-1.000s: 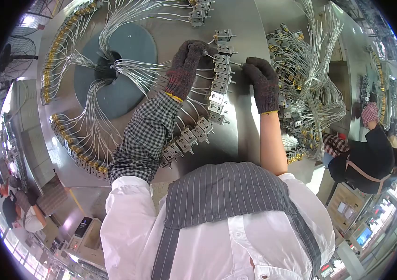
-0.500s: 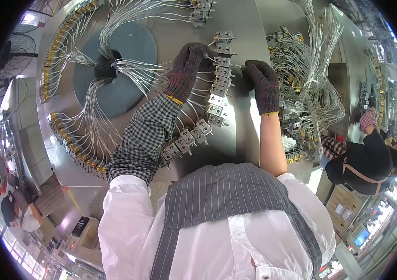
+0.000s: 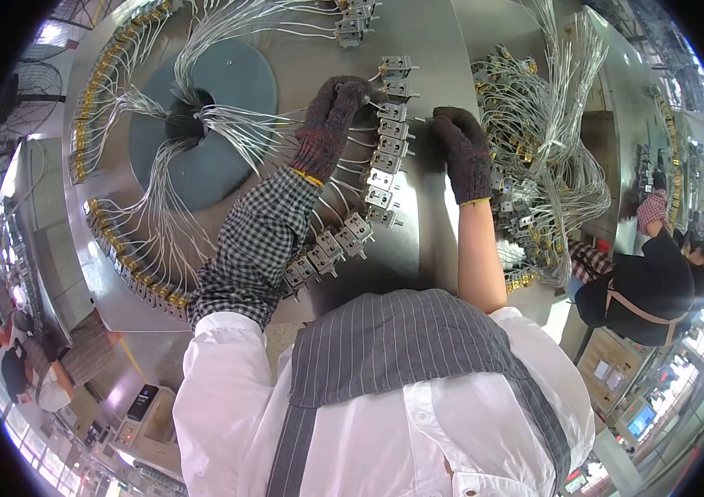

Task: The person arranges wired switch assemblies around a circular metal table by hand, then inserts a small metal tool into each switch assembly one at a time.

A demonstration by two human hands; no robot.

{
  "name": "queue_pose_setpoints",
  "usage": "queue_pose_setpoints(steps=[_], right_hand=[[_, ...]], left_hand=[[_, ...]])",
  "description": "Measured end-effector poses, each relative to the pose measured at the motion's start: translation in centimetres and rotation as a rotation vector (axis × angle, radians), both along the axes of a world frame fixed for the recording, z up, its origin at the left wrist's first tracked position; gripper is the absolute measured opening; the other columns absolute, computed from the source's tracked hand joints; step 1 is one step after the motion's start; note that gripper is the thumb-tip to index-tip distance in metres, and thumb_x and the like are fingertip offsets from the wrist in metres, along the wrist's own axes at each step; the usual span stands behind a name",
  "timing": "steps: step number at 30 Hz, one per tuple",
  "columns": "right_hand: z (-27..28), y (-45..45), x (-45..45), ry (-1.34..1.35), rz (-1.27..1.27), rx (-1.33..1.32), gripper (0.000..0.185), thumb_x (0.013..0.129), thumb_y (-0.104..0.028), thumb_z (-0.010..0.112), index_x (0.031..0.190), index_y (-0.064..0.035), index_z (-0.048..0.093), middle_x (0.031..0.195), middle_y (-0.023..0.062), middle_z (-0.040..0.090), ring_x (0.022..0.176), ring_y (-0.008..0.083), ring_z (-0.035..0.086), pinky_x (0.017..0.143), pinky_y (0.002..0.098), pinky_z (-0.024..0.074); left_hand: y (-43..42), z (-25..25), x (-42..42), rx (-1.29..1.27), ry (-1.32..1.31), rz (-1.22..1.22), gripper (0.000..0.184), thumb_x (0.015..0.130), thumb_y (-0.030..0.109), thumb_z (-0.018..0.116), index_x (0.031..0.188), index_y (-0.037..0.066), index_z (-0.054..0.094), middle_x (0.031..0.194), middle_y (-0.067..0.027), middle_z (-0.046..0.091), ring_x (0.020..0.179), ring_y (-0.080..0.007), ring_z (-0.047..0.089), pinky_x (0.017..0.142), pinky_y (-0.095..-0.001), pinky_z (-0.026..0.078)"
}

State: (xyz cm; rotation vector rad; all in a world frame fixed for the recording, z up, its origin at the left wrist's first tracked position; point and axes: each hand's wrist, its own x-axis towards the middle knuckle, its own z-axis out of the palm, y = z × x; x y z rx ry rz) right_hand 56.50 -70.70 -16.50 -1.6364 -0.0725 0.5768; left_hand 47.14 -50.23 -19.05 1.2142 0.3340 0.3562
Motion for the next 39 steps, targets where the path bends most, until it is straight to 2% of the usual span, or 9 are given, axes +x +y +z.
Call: queue_pose_setpoints(steps=[8, 10, 23, 25, 30, 32, 35, 37, 39], right_hand=[[1.2, 0.7, -0.4, 0.12, -0.049, 0.04, 0.025, 0.081, -0.013, 0.071, 0.104, -0.0027, 0.069, 0.095, 0.0045, 0.068, 0.089, 0.0139, 0.062, 0.083, 0.027, 0.0498], [-0.3, 0.4, 0.0, 0.013, -0.018, 0.041, 0.026, 0.082, -0.014, 0.071, 0.105, -0.0024, 0.069, 0.095, 0.0048, 0.068, 0.089, 0.0141, 0.063, 0.082, 0.0269, 0.0498], [-0.7, 0.3, 0.4, 0.062, -0.033, -0.013, 0.026, 0.084, -0.016, 0.07, 0.107, -0.0046, 0.069, 0.089, 0.0026, 0.068, 0.08, 0.0114, 0.062, 0.074, 0.0256, 0.0509], [-0.6, 0.4, 0.4, 0.029, -0.033, 0.009, 0.025, 0.084, -0.015, 0.07, 0.106, -0.0042, 0.069, 0.09, 0.0029, 0.068, 0.08, 0.0117, 0.063, 0.073, 0.0258, 0.0512], [-1.9, 0.0, 0.3, -0.071, 0.025, 0.051, 0.024, 0.083, -0.013, 0.07, 0.105, -0.0038, 0.068, 0.091, 0.0046, 0.069, 0.082, 0.0122, 0.064, 0.075, 0.026, 0.0521], [-1.2, 0.0, 0.4, 0.133, -0.036, 0.062, 0.024, 0.083, -0.012, 0.07, 0.105, -0.0034, 0.068, 0.092, 0.0063, 0.069, 0.084, 0.0137, 0.065, 0.077, 0.0267, 0.0532], [-1.1, 0.0, 0.4, 0.13, -0.044, 0.066, 0.023, 0.084, -0.012, 0.07, 0.105, -0.003, 0.068, 0.092, 0.0068, 0.07, 0.084, 0.0149, 0.066, 0.077, 0.0275, 0.0541], [-1.2, -0.1, 0.4, 0.039, -0.007, 0.047, 0.024, 0.084, -0.012, 0.07, 0.106, -0.0028, 0.067, 0.093, 0.0069, 0.07, 0.084, 0.0153, 0.066, 0.077, 0.0276, 0.0544], [-1.4, -0.3, 0.4, -0.054, 0.029, 0.026, 0.024, 0.084, -0.013, 0.07, 0.106, -0.0025, 0.067, 0.093, 0.0069, 0.07, 0.084, 0.0156, 0.067, 0.076, 0.0276, 0.0547]], left_hand=[[-0.2, -0.7, -0.3, -0.014, 0.003, 0.107, 0.024, 0.103, 0.024, 0.052, 0.112, 0.003, 0.06, 0.102, -0.0034, 0.064, 0.093, -0.0107, 0.057, 0.087, -0.0288, 0.048], [0.0, -1.0, -0.2, 0.028, -0.015, 0.101, 0.025, 0.104, 0.021, 0.05, 0.116, 0.001, 0.058, 0.106, -0.0097, 0.065, 0.095, -0.0182, 0.064, 0.085, -0.0351, 0.057], [0.1, -1.9, -0.1, 0.128, -0.003, 0.075, 0.032, 0.107, 0.03, 0.043, 0.118, 0.002, 0.052, 0.109, -0.0156, 0.065, 0.099, -0.0257, 0.067, 0.083, -0.0388, 0.058], [-0.3, -1.7, 0.0, -0.031, -0.018, 0.16, 0.024, 0.104, 0.026, 0.052, 0.111, 0.004, 0.059, 0.102, -0.0043, 0.063, 0.093, -0.0114, 0.056, 0.086, -0.0291, 0.047], [0.0, -2.2, -0.2, -0.026, -0.079, 0.115, 0.023, 0.104, 0.025, 0.051, 0.113, 0.004, 0.057, 0.102, -0.0037, 0.062, 0.095, -0.0115, 0.055, 0.088, -0.0298, 0.046], [0.1, -2.4, -0.1, -0.015, -0.101, 0.091, 0.024, 0.104, 0.026, 0.05, 0.113, 0.005, 0.057, 0.102, -0.0035, 0.062, 0.095, -0.0115, 0.055, 0.088, -0.0301, 0.046], [0.2, -2.1, -0.1, 0.036, -0.065, 0.055, 0.023, 0.104, 0.026, 0.05, 0.111, 0.005, 0.056, 0.102, -0.0046, 0.064, 0.094, -0.0125, 0.057, 0.089, -0.031, 0.047], [0.4, -1.3, 0.0, 0.147, -0.073, -0.046, 0.03, 0.107, 0.031, 0.041, 0.114, 0.003, 0.047, 0.109, -0.0181, 0.065, 0.098, -0.0273, 0.067, 0.085, -0.0396, 0.059], [0.4, -1.4, 0.0, 0.152, -0.075, -0.051, 0.03, 0.107, 0.031, 0.041, 0.114, 0.003, 0.047, 0.11, -0.018, 0.065, 0.098, -0.0271, 0.067, 0.085, -0.0395, 0.059]])
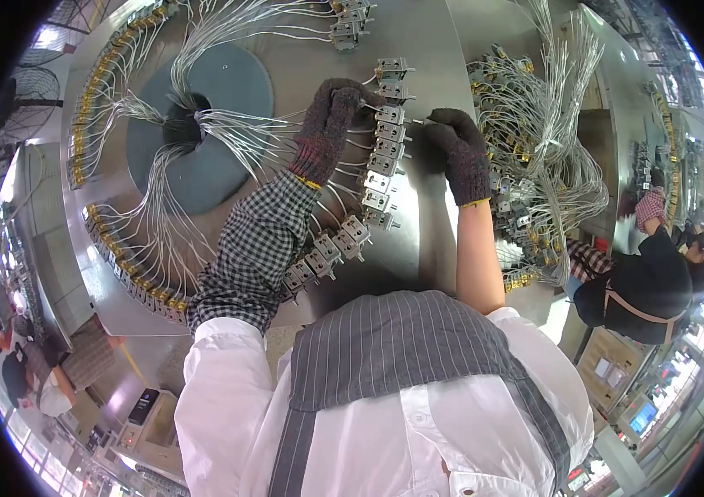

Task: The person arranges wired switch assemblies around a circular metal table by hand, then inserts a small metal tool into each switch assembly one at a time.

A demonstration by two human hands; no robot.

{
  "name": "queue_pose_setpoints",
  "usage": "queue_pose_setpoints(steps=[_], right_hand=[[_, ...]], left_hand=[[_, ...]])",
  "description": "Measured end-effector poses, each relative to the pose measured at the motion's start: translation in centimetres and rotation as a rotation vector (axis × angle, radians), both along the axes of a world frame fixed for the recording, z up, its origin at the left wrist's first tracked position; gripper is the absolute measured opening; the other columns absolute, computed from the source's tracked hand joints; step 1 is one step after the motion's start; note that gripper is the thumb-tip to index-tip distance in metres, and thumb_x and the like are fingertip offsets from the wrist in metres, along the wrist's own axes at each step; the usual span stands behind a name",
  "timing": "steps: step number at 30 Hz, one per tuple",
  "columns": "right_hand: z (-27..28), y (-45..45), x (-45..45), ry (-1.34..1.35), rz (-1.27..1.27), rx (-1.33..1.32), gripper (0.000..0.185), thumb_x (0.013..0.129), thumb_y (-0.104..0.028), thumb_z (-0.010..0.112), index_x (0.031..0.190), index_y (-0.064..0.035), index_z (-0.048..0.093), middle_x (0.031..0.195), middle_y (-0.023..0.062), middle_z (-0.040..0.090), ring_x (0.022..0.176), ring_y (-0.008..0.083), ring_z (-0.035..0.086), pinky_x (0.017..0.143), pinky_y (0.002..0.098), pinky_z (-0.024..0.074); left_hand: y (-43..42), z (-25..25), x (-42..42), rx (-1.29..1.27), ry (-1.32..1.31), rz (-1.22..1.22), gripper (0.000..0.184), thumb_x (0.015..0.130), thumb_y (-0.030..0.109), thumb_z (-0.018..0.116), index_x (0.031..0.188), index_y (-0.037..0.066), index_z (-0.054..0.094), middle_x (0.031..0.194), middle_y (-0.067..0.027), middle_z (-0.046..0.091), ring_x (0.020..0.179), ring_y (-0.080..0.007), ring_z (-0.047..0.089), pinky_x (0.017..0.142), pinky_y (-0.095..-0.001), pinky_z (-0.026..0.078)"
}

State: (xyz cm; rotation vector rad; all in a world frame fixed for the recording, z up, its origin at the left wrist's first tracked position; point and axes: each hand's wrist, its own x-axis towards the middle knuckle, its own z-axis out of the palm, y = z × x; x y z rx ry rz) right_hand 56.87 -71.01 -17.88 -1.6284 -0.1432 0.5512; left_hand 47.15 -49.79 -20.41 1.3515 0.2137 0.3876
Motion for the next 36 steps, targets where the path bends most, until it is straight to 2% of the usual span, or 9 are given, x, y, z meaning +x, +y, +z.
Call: queue_pose_setpoints(steps=[2, 4, 6, 9, 15, 17, 19, 31, 36], right_hand=[[-0.4, 0.0, 0.2, 0.178, -0.08, 0.068, 0.025, 0.084, -0.014, 0.071, 0.106, -0.0024, 0.067, 0.093, 0.0068, 0.07, 0.083, 0.0155, 0.067, 0.076, 0.0276, 0.0545], [0.5, 0.2, 0.1, 0.212, -0.084, 0.057, 0.025, 0.084, -0.014, 0.071, 0.105, -0.0025, 0.068, 0.093, 0.0069, 0.07, 0.083, 0.0154, 0.067, 0.076, 0.0277, 0.0544], [0.4, 0.2, 0.3, 0.25, -0.086, 0.047, 0.025, 0.083, -0.015, 0.071, 0.105, -0.0026, 0.068, 0.092, 0.0069, 0.07, 0.083, 0.0153, 0.066, 0.076, 0.0278, 0.0544], [-0.3, 0.1, 0.0, 0.032, -0.035, 0.019, 0.025, 0.084, -0.017, 0.071, 0.104, -0.0027, 0.068, 0.091, 0.0064, 0.07, 0.082, 0.0151, 0.066, 0.075, 0.028, 0.0545], [0.8, 0.3, -0.2, 0.204, -0.082, 0.018, 0.024, 0.083, -0.018, 0.071, 0.103, -0.0046, 0.07, 0.089, 0.0032, 0.069, 0.082, 0.0106, 0.063, 0.075, 0.0251, 0.0509], [0.6, 0.1, -0.1, 0.035, -0.02, -0.01, 0.031, 0.083, -0.017, 0.071, 0.109, -0.0017, 0.067, 0.091, 0.0057, 0.069, 0.081, 0.0144, 0.065, 0.077, 0.0276, 0.0535], [0.9, 0.0, 0.2, 0.108, -0.034, -0.026, 0.031, 0.083, -0.016, 0.071, 0.109, -0.0018, 0.067, 0.092, 0.0056, 0.069, 0.083, 0.0141, 0.065, 0.078, 0.0276, 0.0532], [0.7, 0.1, 0.3, 0.131, -0.032, -0.019, 0.022, 0.084, -0.018, 0.073, 0.1, -0.0038, 0.071, 0.087, 0.0028, 0.07, 0.078, 0.0103, 0.063, 0.071, 0.0258, 0.0513], [0.8, 0.1, 0.2, 0.196, -0.048, 0.033, 0.021, 0.084, -0.017, 0.072, 0.1, -0.0039, 0.071, 0.088, 0.0025, 0.07, 0.078, 0.0103, 0.063, 0.07, 0.0254, 0.051]], left_hand=[[-0.2, 0.2, 0.1, 0.006, -0.005, -0.003, 0.029, 0.107, 0.03, 0.041, 0.114, 0.002, 0.047, 0.11, -0.0179, 0.064, 0.098, -0.027, 0.067, 0.085, -0.0395, 0.059], [-0.7, 1.0, 0.1, -0.157, -0.039, 0.038, 0.025, 0.105, 0.028, 0.047, 0.109, 0.005, 0.054, 0.1, -0.0093, 0.069, 0.096, -0.0158, 0.064, 0.091, -0.0323, 0.048], [-0.7, 1.2, 0.2, -0.16, -0.02, 0.036, 0.025, 0.105, 0.029, 0.047, 0.108, 0.005, 0.054, 0.1, -0.0094, 0.069, 0.096, -0.0157, 0.063, 0.091, -0.0324, 0.048], [-0.6, 1.3, -0.1, -0.148, -0.017, 0.033, 0.026, 0.105, 0.029, 0.047, 0.108, 0.004, 0.054, 0.1, -0.0095, 0.069, 0.096, -0.0155, 0.063, 0.091, -0.0324, 0.048], [-0.5, 0.7, 0.1, -0.103, -0.053, 0.033, 0.026, 0.105, 0.029, 0.047, 0.109, 0.004, 0.054, 0.101, -0.0098, 0.068, 0.097, -0.0159, 0.063, 0.091, -0.0325, 0.049], [-0.5, 0.6, 0.0, -0.084, -0.051, 0.029, 0.027, 0.105, 0.03, 0.047, 0.109, 0.004, 0.053, 0.101, -0.01, 0.068, 0.097, -0.0163, 0.063, 0.091, -0.0327, 0.049], [-0.4, 0.7, 0.1, -0.042, -0.033, -0.013, 0.03, 0.107, 0.031, 0.041, 0.114, 0.003, 0.049, 0.109, -0.0153, 0.065, 0.102, -0.0254, 0.066, 0.089, -0.0382, 0.056], [-0.6, 1.1, -0.3, 0.001, -0.044, 0.04, 0.026, 0.107, 0.027, 0.043, 0.112, 0.004, 0.052, 0.107, -0.0126, 0.066, 0.1, -0.0203, 0.064, 0.092, -0.0358, 0.051], [-0.1, -0.1, -0.3, 0.015, 0.05, 0.095, 0.028, 0.107, 0.028, 0.043, 0.115, 0.003, 0.052, 0.107, -0.0139, 0.066, 0.1, -0.023, 0.066, 0.09, -0.0375, 0.054]])
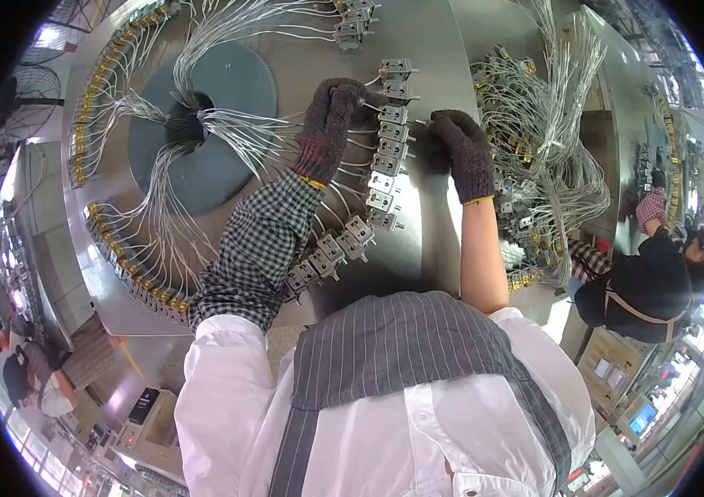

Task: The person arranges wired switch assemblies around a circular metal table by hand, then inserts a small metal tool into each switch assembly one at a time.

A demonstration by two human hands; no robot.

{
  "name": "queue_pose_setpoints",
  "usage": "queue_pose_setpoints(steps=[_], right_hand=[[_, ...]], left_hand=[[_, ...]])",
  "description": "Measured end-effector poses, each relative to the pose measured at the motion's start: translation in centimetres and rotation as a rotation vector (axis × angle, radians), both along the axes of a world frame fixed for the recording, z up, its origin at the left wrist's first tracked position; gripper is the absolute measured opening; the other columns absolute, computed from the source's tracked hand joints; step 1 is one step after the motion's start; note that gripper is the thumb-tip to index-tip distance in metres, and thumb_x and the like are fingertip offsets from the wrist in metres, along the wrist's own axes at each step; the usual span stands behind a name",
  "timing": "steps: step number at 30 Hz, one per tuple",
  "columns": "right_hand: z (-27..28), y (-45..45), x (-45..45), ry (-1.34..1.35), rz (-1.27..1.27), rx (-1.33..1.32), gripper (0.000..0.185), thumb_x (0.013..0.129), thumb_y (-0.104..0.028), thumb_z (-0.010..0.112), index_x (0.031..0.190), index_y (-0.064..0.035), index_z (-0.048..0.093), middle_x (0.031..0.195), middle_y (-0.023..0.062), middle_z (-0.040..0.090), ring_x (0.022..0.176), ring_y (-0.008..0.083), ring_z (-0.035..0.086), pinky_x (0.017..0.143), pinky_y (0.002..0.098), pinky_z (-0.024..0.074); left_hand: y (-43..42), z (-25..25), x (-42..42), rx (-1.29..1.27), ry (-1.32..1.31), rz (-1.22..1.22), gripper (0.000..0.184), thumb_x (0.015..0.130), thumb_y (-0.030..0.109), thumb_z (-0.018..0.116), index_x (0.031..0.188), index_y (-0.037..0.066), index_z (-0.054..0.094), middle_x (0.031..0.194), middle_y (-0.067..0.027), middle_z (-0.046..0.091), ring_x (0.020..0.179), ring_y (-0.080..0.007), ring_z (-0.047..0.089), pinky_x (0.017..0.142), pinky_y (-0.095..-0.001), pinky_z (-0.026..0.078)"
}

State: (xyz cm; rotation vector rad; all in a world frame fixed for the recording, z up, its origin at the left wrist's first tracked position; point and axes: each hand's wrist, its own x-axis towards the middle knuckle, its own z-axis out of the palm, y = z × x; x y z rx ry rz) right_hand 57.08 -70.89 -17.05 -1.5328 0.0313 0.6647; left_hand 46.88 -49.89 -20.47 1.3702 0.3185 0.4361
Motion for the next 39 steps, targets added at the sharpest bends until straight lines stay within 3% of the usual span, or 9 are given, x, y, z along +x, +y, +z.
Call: queue_pose_setpoints(steps=[5, 17, 19, 23, 25, 29, 36, 39], right_hand=[[-0.9, -0.5, 0.0, -0.16, 0.021, 0.034, 0.022, 0.084, -0.015, 0.072, 0.103, -0.0045, 0.07, 0.09, 0.0031, 0.07, 0.079, 0.0106, 0.063, 0.072, 0.0252, 0.0514], [-0.2, -0.4, -0.7, -0.165, 0.026, 0.002, 0.024, 0.081, -0.01, 0.072, 0.104, -0.003, 0.069, 0.096, 0.0033, 0.068, 0.091, 0.0124, 0.062, 0.084, 0.027, 0.0492], [-0.5, -0.4, -0.6, -0.181, 0.03, 0.021, 0.024, 0.081, -0.01, 0.072, 0.105, -0.0029, 0.069, 0.097, 0.0035, 0.068, 0.091, 0.0125, 0.062, 0.084, 0.0271, 0.0492], [0.2, -0.1, -0.4, -0.11, 0.022, 0.019, 0.025, 0.082, -0.01, 0.072, 0.106, -0.0028, 0.069, 0.098, 0.004, 0.069, 0.091, 0.0127, 0.062, 0.084, 0.0269, 0.0492], [0.1, -0.4, -0.1, -0.104, 0.052, -0.025, 0.024, 0.083, -0.01, 0.071, 0.106, -0.0029, 0.069, 0.098, 0.0039, 0.069, 0.09, 0.0127, 0.062, 0.083, 0.0267, 0.0494], [0.3, -0.5, -0.2, -0.159, 0.091, 0.015, 0.024, 0.083, -0.011, 0.071, 0.106, -0.0033, 0.069, 0.097, 0.0036, 0.069, 0.088, 0.0125, 0.063, 0.082, 0.0263, 0.05], [-0.7, -0.4, -0.3, -0.267, 0.06, 0.013, 0.025, 0.082, -0.01, 0.072, 0.106, -0.0032, 0.069, 0.095, 0.0037, 0.069, 0.088, 0.0124, 0.063, 0.081, 0.0266, 0.0507], [-0.1, -0.3, -0.2, -0.126, 0.039, 0.014, 0.025, 0.081, -0.009, 0.072, 0.105, -0.0033, 0.069, 0.096, 0.0038, 0.069, 0.087, 0.0132, 0.063, 0.081, 0.0269, 0.051]], left_hand=[[0.1, -1.5, 0.4, -0.038, -0.005, 0.011, 0.03, 0.106, 0.029, 0.044, 0.115, 0.001, 0.052, 0.108, -0.0152, 0.065, 0.099, -0.0264, 0.067, 0.086, -0.0401, 0.059], [-0.1, -0.8, 0.1, -0.084, -0.001, 0.043, 0.028, 0.106, 0.026, 0.045, 0.113, 0.001, 0.054, 0.105, -0.0117, 0.065, 0.1, -0.0233, 0.066, 0.084, -0.0373, 0.058], [-0.2, -0.6, 0.1, -0.17, -0.029, 0.049, 0.025, 0.104, 0.026, 0.051, 0.108, 0.003, 0.059, 0.1, -0.0045, 0.063, 0.094, -0.0123, 0.057, 0.088, -0.0297, 0.047], [-0.3, -0.4, 0.1, -0.145, -0.026, 0.077, 0.026, 0.105, 0.028, 0.05, 0.108, 0.003, 0.059, 0.1, -0.005, 0.063, 0.093, -0.0124, 0.057, 0.087, -0.0295, 0.047], [-0.2, -0.4, 0.2, -0.069, 0.02, 0.076, 0.029, 0.106, 0.026, 0.045, 0.115, 0.001, 0.057, 0.107, -0.0102, 0.064, 0.097, -0.0197, 0.064, 0.085, -0.0357, 0.057], [-0.7, 0.6, 0.0, -0.196, -0.065, 0.037, 0.029, 0.106, 0.026, 0.046, 0.115, 0.001, 0.057, 0.107, -0.0105, 0.063, 0.097, -0.02, 0.064, 0.086, -0.0358, 0.057], [-0.1, -0.6, -0.1, -0.037, 0.016, 0.051, 0.028, 0.105, 0.026, 0.047, 0.112, 0.001, 0.056, 0.107, -0.0096, 0.062, 0.099, -0.0205, 0.063, 0.087, -0.0371, 0.057], [-0.3, -0.8, 0.0, -0.02, -0.005, 0.064, 0.027, 0.105, 0.026, 0.048, 0.111, 0.001, 0.056, 0.107, -0.0093, 0.061, 0.1, -0.0207, 0.063, 0.087, -0.0371, 0.056]])
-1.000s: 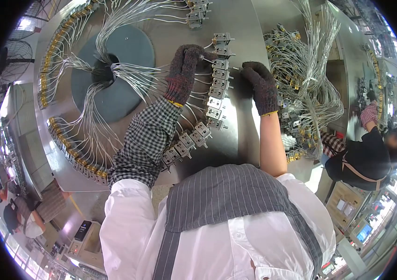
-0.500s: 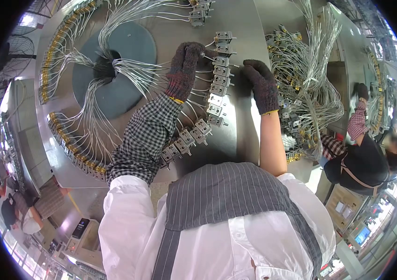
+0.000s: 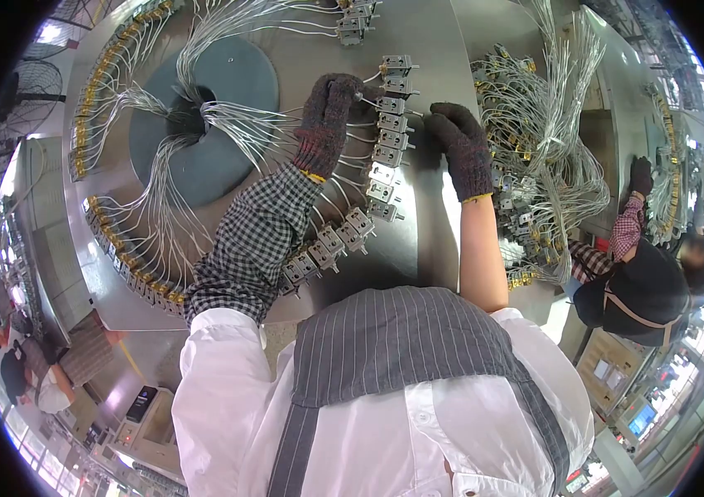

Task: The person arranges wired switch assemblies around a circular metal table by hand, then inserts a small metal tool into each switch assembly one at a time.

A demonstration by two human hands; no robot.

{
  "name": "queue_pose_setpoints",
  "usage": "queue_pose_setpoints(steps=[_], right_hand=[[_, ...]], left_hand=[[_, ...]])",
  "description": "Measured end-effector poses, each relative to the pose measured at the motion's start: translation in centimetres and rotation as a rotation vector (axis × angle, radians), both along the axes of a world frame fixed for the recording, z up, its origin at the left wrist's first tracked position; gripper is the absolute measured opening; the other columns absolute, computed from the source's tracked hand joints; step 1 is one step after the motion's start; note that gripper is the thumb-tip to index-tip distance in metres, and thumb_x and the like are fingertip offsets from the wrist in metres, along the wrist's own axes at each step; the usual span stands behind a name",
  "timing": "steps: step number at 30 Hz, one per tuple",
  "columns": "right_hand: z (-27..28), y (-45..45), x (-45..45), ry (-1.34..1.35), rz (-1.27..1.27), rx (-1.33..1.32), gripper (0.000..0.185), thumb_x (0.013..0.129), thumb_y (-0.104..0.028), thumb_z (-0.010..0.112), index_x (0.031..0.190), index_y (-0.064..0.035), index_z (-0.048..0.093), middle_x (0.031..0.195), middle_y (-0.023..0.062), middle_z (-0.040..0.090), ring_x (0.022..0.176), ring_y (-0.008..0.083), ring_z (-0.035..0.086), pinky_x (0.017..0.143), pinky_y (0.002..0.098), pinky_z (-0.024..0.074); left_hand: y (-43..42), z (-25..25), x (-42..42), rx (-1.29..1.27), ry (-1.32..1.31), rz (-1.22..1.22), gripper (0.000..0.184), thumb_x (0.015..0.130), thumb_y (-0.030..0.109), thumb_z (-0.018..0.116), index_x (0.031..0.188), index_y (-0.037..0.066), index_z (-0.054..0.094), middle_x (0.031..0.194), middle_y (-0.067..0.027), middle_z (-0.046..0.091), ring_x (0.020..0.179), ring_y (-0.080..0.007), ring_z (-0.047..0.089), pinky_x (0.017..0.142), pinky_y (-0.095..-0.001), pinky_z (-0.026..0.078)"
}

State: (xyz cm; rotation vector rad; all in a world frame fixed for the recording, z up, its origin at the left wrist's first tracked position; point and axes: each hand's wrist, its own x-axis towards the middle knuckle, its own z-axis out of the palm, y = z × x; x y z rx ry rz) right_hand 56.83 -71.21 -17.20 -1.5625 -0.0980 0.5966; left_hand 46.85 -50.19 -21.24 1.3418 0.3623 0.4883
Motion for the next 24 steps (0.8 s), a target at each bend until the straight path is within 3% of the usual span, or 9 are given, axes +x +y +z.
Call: queue_pose_setpoints(steps=[8, 10, 13, 16, 19, 24], right_hand=[[-0.9, -0.3, 0.4, -0.099, 0.024, 0.008, 0.026, 0.081, -0.009, 0.072, 0.106, -0.0029, 0.069, 0.095, 0.0048, 0.069, 0.087, 0.0138, 0.064, 0.08, 0.0272, 0.0519], [-0.7, -0.3, 0.3, -0.118, 0.02, -0.008, 0.026, 0.081, -0.009, 0.072, 0.105, -0.0029, 0.069, 0.095, 0.005, 0.069, 0.086, 0.0139, 0.064, 0.079, 0.0274, 0.052], [-0.7, -1.4, -0.1, -0.114, -0.008, -0.038, 0.025, 0.081, -0.008, 0.072, 0.105, -0.0029, 0.068, 0.094, 0.0055, 0.069, 0.084, 0.0144, 0.065, 0.079, 0.0279, 0.0525], [-1.0, -2.9, 0.1, -0.067, -0.033, -0.04, 0.024, 0.082, -0.007, 0.071, 0.105, -0.0028, 0.068, 0.092, 0.0059, 0.07, 0.083, 0.0147, 0.065, 0.077, 0.028, 0.0528], [-0.7, -2.4, -1.6, -0.08, -0.046, -0.016, 0.022, 0.084, -0.008, 0.069, 0.105, -0.0028, 0.068, 0.09, 0.0056, 0.07, 0.082, 0.0144, 0.065, 0.076, 0.0277, 0.0527], [0.1, -2.1, -1.8, -0.02, -0.088, 0.042, 0.023, 0.085, -0.01, 0.069, 0.107, -0.0029, 0.068, 0.09, 0.0039, 0.07, 0.08, 0.0122, 0.064, 0.074, 0.0266, 0.0519]], left_hand=[[-0.3, -0.1, 0.2, -0.016, 0.016, 0.0, 0.026, 0.106, 0.024, 0.046, 0.111, 0.0, 0.055, 0.105, -0.0091, 0.061, 0.1, -0.0217, 0.064, 0.085, -0.0369, 0.058], [-0.7, 0.6, 0.4, -0.123, -0.034, 0.033, 0.025, 0.104, 0.026, 0.05, 0.105, 0.003, 0.059, 0.098, -0.0061, 0.064, 0.091, -0.0152, 0.06, 0.085, -0.031, 0.05], [-1.5, 3.7, -0.5, -0.279, -0.085, 0.018, 0.024, 0.104, 0.025, 0.05, 0.107, 0.003, 0.057, 0.099, -0.0069, 0.064, 0.093, -0.0162, 0.062, 0.084, -0.0325, 0.054], [-2.3, 2.5, -0.8, -0.378, -0.009, -0.032, 0.024, 0.104, 0.025, 0.05, 0.108, 0.002, 0.055, 0.1, -0.0078, 0.063, 0.094, -0.0183, 0.065, 0.084, -0.0349, 0.057], [-2.7, 2.5, -1.2, -0.26, 0.085, -0.013, 0.029, 0.104, 0.03, 0.05, 0.107, 0.001, 0.055, 0.103, -0.0141, 0.065, 0.094, -0.0255, 0.066, 0.086, -0.0395, 0.056], [-2.4, 2.9, -0.7, -0.36, 0.025, -0.12, 0.027, 0.105, 0.028, 0.048, 0.107, 0.002, 0.056, 0.104, -0.0096, 0.064, 0.097, -0.0204, 0.064, 0.087, -0.0366, 0.054]])
